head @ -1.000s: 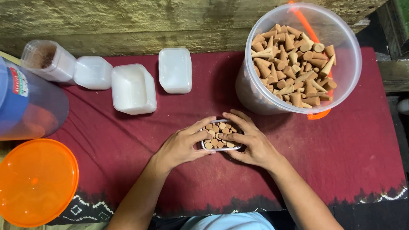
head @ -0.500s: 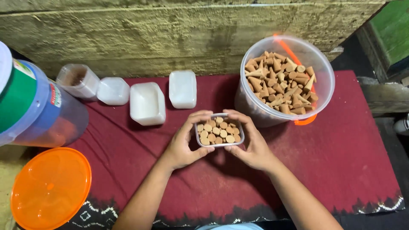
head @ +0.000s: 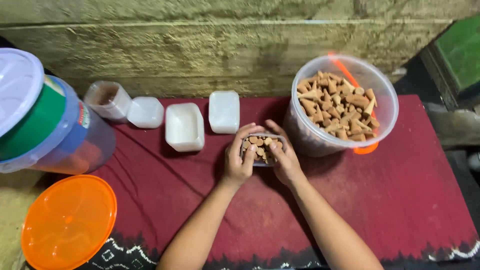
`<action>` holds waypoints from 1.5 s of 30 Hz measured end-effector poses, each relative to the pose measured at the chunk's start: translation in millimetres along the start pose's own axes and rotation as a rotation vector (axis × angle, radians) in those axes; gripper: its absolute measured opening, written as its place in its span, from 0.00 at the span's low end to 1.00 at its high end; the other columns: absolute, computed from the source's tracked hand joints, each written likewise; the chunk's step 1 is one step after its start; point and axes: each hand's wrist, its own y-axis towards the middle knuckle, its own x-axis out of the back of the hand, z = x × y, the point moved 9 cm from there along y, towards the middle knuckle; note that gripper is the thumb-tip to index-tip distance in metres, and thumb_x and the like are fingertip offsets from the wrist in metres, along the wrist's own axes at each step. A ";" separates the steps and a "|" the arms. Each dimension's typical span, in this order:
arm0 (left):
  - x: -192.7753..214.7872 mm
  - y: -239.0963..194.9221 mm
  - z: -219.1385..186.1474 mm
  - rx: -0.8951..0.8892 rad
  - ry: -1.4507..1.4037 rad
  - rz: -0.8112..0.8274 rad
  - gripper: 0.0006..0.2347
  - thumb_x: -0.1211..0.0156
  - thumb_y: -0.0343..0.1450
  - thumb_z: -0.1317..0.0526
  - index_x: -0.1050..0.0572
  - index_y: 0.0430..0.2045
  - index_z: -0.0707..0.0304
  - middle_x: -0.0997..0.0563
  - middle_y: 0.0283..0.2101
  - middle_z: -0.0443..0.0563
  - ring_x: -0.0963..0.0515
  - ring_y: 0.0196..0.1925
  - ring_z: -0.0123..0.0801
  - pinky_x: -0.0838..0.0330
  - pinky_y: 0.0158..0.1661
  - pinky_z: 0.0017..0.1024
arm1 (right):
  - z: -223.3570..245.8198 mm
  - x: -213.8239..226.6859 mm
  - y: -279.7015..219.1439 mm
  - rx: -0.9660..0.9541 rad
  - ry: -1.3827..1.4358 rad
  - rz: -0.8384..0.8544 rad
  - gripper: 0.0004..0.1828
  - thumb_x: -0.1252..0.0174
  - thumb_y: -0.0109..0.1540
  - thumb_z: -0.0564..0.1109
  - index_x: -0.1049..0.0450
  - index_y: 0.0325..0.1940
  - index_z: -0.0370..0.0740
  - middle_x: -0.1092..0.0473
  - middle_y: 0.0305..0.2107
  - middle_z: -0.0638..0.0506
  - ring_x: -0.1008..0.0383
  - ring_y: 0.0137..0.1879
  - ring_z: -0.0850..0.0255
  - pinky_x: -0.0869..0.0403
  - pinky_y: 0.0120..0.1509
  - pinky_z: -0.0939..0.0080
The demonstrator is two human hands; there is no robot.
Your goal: The person sorts and packs incense cones by hand, taking them from a large storage bucket and placing them into small plastic retail containers, arranging them neatly until the container is full.
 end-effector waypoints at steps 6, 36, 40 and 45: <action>-3.9 -11.9 39.9 0.139 0.002 0.098 0.19 0.46 0.74 0.57 0.28 0.59 0.66 0.28 0.61 0.63 0.25 0.61 0.53 0.30 0.61 0.46 | -14.3 23.4 -7.0 -0.029 -0.260 -0.216 0.24 0.40 0.66 0.53 0.29 0.61 0.37 0.24 0.40 0.43 0.24 0.44 0.59 0.21 0.47 0.58; -13.2 -37.1 73.3 0.555 -0.170 0.236 0.22 0.45 0.74 0.51 0.32 0.62 0.58 0.25 0.59 0.63 0.29 0.65 0.49 0.40 0.66 0.48 | 8.4 14.7 -9.6 -0.257 -0.538 -0.275 0.21 0.39 0.66 0.58 0.23 0.58 0.47 0.27 0.36 0.49 0.31 0.41 0.61 0.28 0.46 0.61; -8.4 -41.7 85.9 0.550 -0.018 0.251 0.19 0.50 0.77 0.53 0.31 0.62 0.57 0.24 0.59 0.65 0.28 0.66 0.54 0.40 0.66 0.49 | 11.6 5.4 -11.5 -0.332 -0.386 -0.351 0.21 0.35 0.63 0.57 0.23 0.52 0.42 0.34 0.32 0.55 0.35 0.37 0.65 0.32 0.41 0.69; -11.5 -41.8 83.4 0.527 -0.020 0.219 0.17 0.52 0.77 0.62 0.31 0.63 0.61 0.25 0.61 0.64 0.30 0.67 0.52 0.42 0.68 0.48 | 10.4 6.2 -8.0 -0.299 -0.471 -0.319 0.20 0.34 0.63 0.55 0.21 0.56 0.47 0.29 0.34 0.52 0.31 0.40 0.63 0.28 0.42 0.65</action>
